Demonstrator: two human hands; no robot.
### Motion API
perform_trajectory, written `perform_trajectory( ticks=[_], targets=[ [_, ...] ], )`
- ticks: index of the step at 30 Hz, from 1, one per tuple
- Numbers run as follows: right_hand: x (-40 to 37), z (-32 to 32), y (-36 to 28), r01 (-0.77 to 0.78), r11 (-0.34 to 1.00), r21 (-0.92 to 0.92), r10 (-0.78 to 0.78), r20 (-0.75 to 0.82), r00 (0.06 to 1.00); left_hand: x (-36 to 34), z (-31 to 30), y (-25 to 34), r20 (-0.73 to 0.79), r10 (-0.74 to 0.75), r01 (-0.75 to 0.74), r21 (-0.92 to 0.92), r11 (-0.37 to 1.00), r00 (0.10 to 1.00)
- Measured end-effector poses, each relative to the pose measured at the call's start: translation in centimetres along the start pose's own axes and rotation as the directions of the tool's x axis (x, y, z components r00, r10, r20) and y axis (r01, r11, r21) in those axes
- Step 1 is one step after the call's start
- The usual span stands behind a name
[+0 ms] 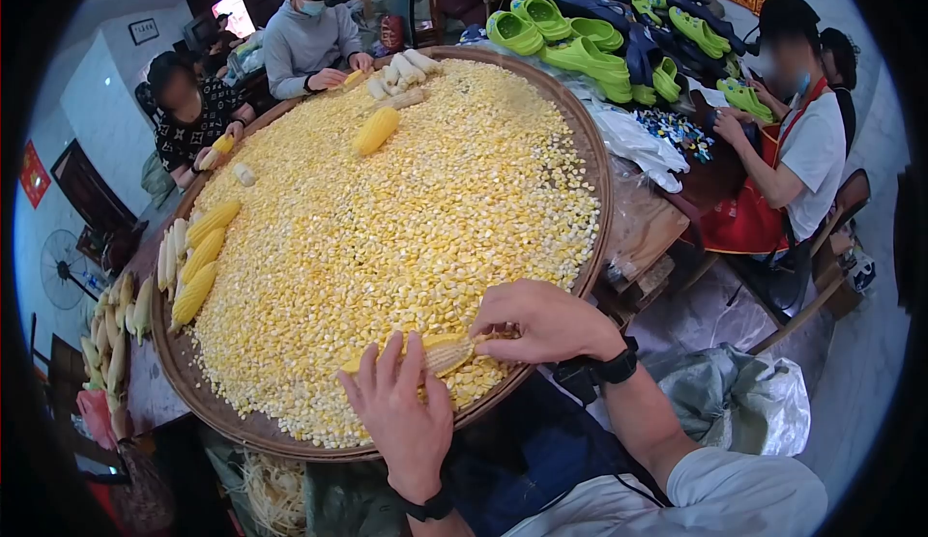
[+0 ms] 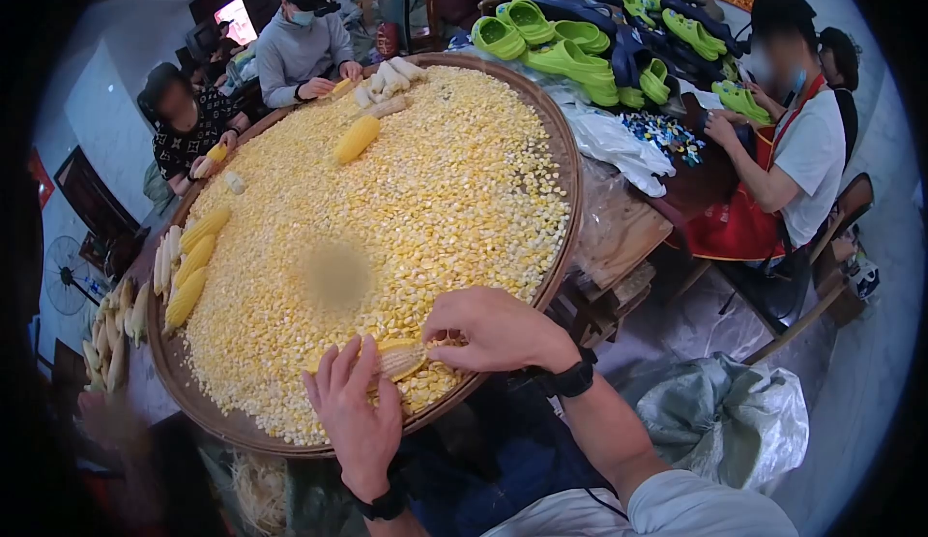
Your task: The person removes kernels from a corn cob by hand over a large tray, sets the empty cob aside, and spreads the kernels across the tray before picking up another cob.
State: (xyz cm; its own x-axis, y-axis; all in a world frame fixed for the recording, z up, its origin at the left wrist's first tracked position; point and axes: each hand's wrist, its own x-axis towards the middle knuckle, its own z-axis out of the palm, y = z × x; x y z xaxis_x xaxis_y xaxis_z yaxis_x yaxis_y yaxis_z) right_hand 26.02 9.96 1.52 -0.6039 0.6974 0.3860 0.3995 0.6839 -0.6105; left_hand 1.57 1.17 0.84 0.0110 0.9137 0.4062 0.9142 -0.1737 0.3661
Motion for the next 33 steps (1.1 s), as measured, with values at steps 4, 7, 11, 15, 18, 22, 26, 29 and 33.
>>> perform_trajectory(
  ticks=[4, 7, 11, 15, 18, 22, 26, 29, 33],
  targets=[
    [0.1, 0.3, -0.5, -0.036, 0.991, -0.126, 0.035, -0.013, 0.999, 0.0, -0.1, 0.0, -0.001, -0.004, 0.004, -0.006, 1.000, 1.000],
    [0.1, 0.2, -0.5, -0.055, 0.988, -0.143, 0.060, 0.031, 0.998, 0.0, -0.2, 0.1, 0.000, -0.012, 0.012, -0.006, 1.000, 1.000],
    [0.3, -0.1, -1.0, -0.068, 0.992, -0.109, 0.075, 0.058, 0.995, -0.1, -0.2, 0.0, 0.007, -0.015, 0.015, -0.016, 1.000, 1.000],
    [0.3, -0.3, -1.1, -0.042, 0.996, -0.078, 0.048, 0.064, 0.997, -0.1, -0.2, -0.1, 0.013, -0.017, 0.018, -0.019, 1.000, 1.000],
    [0.3, -0.3, -1.1, -0.027, 0.996, -0.084, 0.034, 0.083, 0.996, -0.1, -0.2, -0.1, 0.014, -0.017, 0.017, -0.021, 1.000, 1.000],
    [0.3, -0.3, -0.7, -0.013, 0.999, -0.050, 0.019, 0.123, 0.992, -0.1, -0.3, 0.0, 0.019, -0.017, 0.017, -0.019, 1.000, 1.000],
    [0.4, -0.8, -0.4, 0.007, 1.000, 0.002, -0.007, 0.174, 0.985, -0.1, -0.3, 0.0, 0.017, 0.000, 0.001, -0.030, 1.000, 1.000],
    [0.5, -1.1, -0.6, 0.022, 1.000, 0.000, -0.022, 0.185, 0.983, -0.3, -0.1, -0.3, -0.001, 0.019, -0.019, -0.024, 1.000, 1.000],
    [0.4, -1.1, -0.4, 0.011, 1.000, 0.009, -0.012, 0.189, 0.982, -0.2, -0.4, 0.1, 0.010, -0.006, 0.006, -0.028, 1.000, 1.000]
  ],
)
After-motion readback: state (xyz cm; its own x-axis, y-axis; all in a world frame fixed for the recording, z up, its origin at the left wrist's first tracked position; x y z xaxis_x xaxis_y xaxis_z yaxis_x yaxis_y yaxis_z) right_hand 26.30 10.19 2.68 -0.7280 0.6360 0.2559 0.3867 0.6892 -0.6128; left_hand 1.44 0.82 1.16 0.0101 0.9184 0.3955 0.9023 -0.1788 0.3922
